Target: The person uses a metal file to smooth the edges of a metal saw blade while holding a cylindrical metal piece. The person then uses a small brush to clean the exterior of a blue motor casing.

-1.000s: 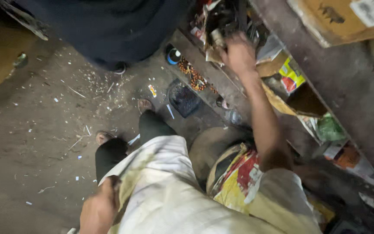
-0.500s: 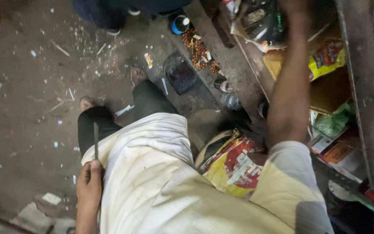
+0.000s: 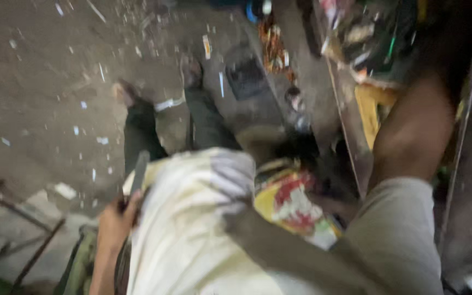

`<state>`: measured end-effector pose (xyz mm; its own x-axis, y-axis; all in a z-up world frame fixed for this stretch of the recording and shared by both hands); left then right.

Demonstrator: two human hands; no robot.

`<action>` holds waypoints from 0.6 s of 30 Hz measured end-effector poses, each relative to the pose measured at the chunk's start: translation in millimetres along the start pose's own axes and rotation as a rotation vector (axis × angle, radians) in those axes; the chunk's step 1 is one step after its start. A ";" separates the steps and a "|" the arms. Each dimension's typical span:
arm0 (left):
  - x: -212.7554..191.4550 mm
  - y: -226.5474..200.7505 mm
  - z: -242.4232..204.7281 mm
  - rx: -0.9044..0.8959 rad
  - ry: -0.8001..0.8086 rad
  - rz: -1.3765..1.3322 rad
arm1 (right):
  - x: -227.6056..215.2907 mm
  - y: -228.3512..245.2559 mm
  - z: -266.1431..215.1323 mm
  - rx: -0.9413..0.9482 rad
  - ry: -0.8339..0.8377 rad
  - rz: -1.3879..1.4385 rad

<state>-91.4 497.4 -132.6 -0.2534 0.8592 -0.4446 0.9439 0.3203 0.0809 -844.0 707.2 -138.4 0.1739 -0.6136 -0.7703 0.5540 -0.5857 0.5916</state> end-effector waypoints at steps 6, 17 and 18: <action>10.7 -22.1 -2.3 0.006 0.086 -0.053 | -16.1 0.6 -2.5 -0.001 0.045 0.106; 1.9 11.7 12.2 0.005 0.053 -0.200 | -39.2 23.0 -32.8 0.058 -0.003 0.250; -0.8 10.6 13.1 0.016 0.025 -0.181 | -39.3 26.9 -35.6 0.064 -0.012 0.284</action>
<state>-78.4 494.9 -143.0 -0.4242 0.7979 -0.4283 0.8857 0.4641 -0.0125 -806.9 734.5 -100.7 0.3048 -0.7641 -0.5686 0.4318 -0.4213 0.7976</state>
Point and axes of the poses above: each hand's wrist, its own z-axis towards the middle knuckle, its own x-axis out of the palm, y = z × x, the point moved 7 cm from there along z, towards the middle knuckle, and after that the axes turned 13 degrees about -x, right-handed, at the moved point
